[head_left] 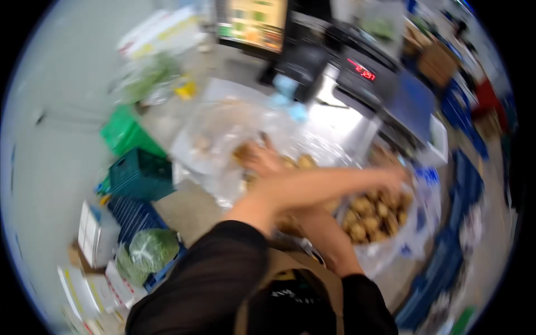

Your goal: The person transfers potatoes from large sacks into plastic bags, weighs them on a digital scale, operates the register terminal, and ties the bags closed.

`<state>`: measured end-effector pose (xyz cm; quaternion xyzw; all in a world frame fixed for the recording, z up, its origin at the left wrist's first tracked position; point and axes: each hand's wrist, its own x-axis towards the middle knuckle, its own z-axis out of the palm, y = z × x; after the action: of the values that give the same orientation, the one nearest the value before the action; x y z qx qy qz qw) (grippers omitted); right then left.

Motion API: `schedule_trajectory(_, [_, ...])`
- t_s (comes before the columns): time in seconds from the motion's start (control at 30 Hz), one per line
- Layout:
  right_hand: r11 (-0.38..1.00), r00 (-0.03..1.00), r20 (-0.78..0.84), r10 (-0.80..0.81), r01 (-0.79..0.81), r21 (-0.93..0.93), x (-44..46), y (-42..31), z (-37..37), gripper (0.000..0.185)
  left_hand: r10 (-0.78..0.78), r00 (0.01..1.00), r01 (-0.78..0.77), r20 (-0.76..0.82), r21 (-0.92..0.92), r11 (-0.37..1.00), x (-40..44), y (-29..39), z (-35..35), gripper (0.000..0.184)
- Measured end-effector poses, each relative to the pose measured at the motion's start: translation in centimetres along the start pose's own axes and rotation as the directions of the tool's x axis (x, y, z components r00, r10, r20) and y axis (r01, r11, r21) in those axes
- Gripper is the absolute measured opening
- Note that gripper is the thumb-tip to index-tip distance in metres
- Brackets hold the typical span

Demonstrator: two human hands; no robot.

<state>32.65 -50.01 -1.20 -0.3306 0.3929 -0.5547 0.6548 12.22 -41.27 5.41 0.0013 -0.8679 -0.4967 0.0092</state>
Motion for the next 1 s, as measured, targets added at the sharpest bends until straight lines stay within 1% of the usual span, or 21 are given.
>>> schedule_trajectory(0.03, [0.912, 0.958, 0.096, -0.270, 0.287, -0.292, 1.7, 3.9, -1.9, 0.041, -0.109, 0.993, 0.105, 0.035, 0.099, 0.990, 0.2, -0.7, 0.7, 0.045])
schedule_trajectory(0.07, [0.860, 0.927, 0.052, -0.371, 0.365, -0.356, -0.8, 3.8, -3.1, 0.035, -0.218, 0.965, 0.176, 0.148, 0.253, 0.951, 0.2, -0.5, 0.3, 0.044])
schedule_trajectory(0.1, [0.797, 0.884, 0.007, -0.467, 0.425, -0.429, -3.5, 3.4, -4.2, 0.030, -0.270, 0.949, 0.226, 0.165, 0.243, 0.943, -2.1, 2.7, -2.2, 0.039])
schedule_trajectory(0.13, [0.799, 0.885, -0.069, -0.460, 0.378, -0.468, -7.6, 0.4, -4.8, 0.028, -0.209, 0.973, 0.185, 0.099, 0.207, 0.961, -0.8, -1.0, -0.7, 0.032])
schedule_trajectory(0.17, [0.800, 0.884, -0.126, -0.450, 0.337, -0.496, -11.3, -2.4, -5.1, 0.025, -0.262, 0.961, 0.216, 0.093, 0.343, 0.914, -0.5, -1.2, -1.1, 0.028])
schedule_trajectory(0.2, [0.797, 0.883, -0.160, -0.441, 0.304, -0.522, -14.4, -3.8, -6.7, 0.023, -0.286, 0.956, 0.258, 0.067, 0.271, 0.927, -0.2, -1.8, -1.3, 0.028])
schedule_trajectory(0.23, [0.855, 0.946, -0.228, -0.232, 0.086, -0.512, -18.1, -4.4, -9.8, 0.024, -0.266, 0.960, 0.231, 0.089, 0.287, 0.930, 0.1, -1.8, -1.4, 0.026])
schedule_trajectory(0.27, [0.927, 0.837, -0.467, -0.284, 0.114, -0.358, -22.0, -4.7, -11.2, 0.023, -0.304, 0.952, 0.295, 0.036, 0.159, 0.942, 0.0, -2.1, -1.2, 0.021])
schedule_trajectory(0.3, [0.772, 0.660, -0.560, -0.501, 0.048, -0.634, -24.8, -3.4, -13.3, 0.026, -0.323, 0.944, 0.314, 0.075, 0.104, 0.944, 0.3, -2.0, -1.1, 0.018])
schedule_trajectory(0.33, [0.494, 0.659, -0.448, -0.604, -0.131, -0.859, -27.6, -3.8, -14.1, 0.046, -0.293, 0.953, 0.288, 0.083, 0.062, 0.956, 0.1, -1.6, -1.6, 0.017])
schedule_trajectory(0.37, [0.234, 0.738, -0.410, -0.535, -0.337, -0.912, -30.6, -2.7, -15.7, 0.070, -0.305, 0.947, 0.311, 0.098, -0.045, 0.949, 0.2, -1.0, -1.6, 0.016])
schedule_trajectory(0.43, [-0.150, 0.821, -0.495, -0.285, -0.549, -0.823, -36.7, 1.3, -17.2, 0.086, -0.317, 0.937, 0.342, 0.143, -0.218, 0.914, 0.3, -0.1, -0.9, 0.015])
schedule_trajectory(0.5, [-0.216, 0.796, -0.605, 0.016, -0.588, -0.779, -41.7, 4.1, -16.7, 0.062, -0.308, 0.932, 0.359, 0.189, -0.372, 0.856, 0.7, 0.5, -0.3, 0.014])
schedule_trajectory(0.6, [-0.152, 0.762, -0.636, 0.125, -0.618, -0.771, -46.1, 7.0, -15.8, 0.036, -0.314, 0.921, 0.388, 0.232, -0.449, 0.805, 0.7, 0.6, 0.3, 0.012])
schedule_trajectory(0.63, [-0.042, 0.796, -0.603, 0.052, -0.602, -0.798, -45.9, 5.7, -15.1, 0.029, -0.326, 0.914, 0.404, 0.241, -0.462, 0.789, 0.5, 1.0, 0.1, 0.013])
schedule_trajectory(0.7, [0.174, 0.830, -0.544, -0.121, -0.522, -0.835, -45.2, 2.0, -13.2, 0.016, -0.320, 0.935, 0.352, 0.152, -0.488, 0.798, 0.9, 0.6, 0.0, 0.013])
schedule_trajectory(0.77, [0.303, 0.830, -0.487, -0.271, -0.407, -0.862, -44.3, -3.3, -11.2, 0.017, -0.323, 0.945, 0.306, 0.058, -0.516, 0.800, 1.6, 0.2, -1.1, 0.015])
schedule_trajectory(0.8, [0.360, 0.817, -0.461, -0.347, -0.338, -0.870, -43.9, -5.8, -10.2, 0.017, -0.285, 0.956, 0.274, 0.076, -0.589, 0.760, 1.8, 0.0, -2.1, 0.015])
schedule_trajectory(0.87, [0.466, 0.694, -0.533, -0.483, -0.311, -0.828, -44.4, -9.3, -8.6, 0.018, -0.201, 0.975, 0.209, 0.098, -0.724, 0.658, 2.3, -0.3, -4.0, 0.016])
schedule_trajectory(0.9, [0.475, 0.716, -0.521, -0.465, -0.295, -0.829, -44.4, -10.3, -7.9, 0.018, -0.212, 0.973, 0.217, 0.093, -0.690, 0.690, 2.3, 0.1, -4.1, 0.016])
schedule_trajectory(1.0, [0.520, 0.771, -0.510, -0.382, -0.277, -0.808, -44.0, -12.5, -6.9, 0.018, -0.252, 0.955, 0.292, 0.159, -0.660, 0.692, 2.1, 0.4, -3.5, 0.018])
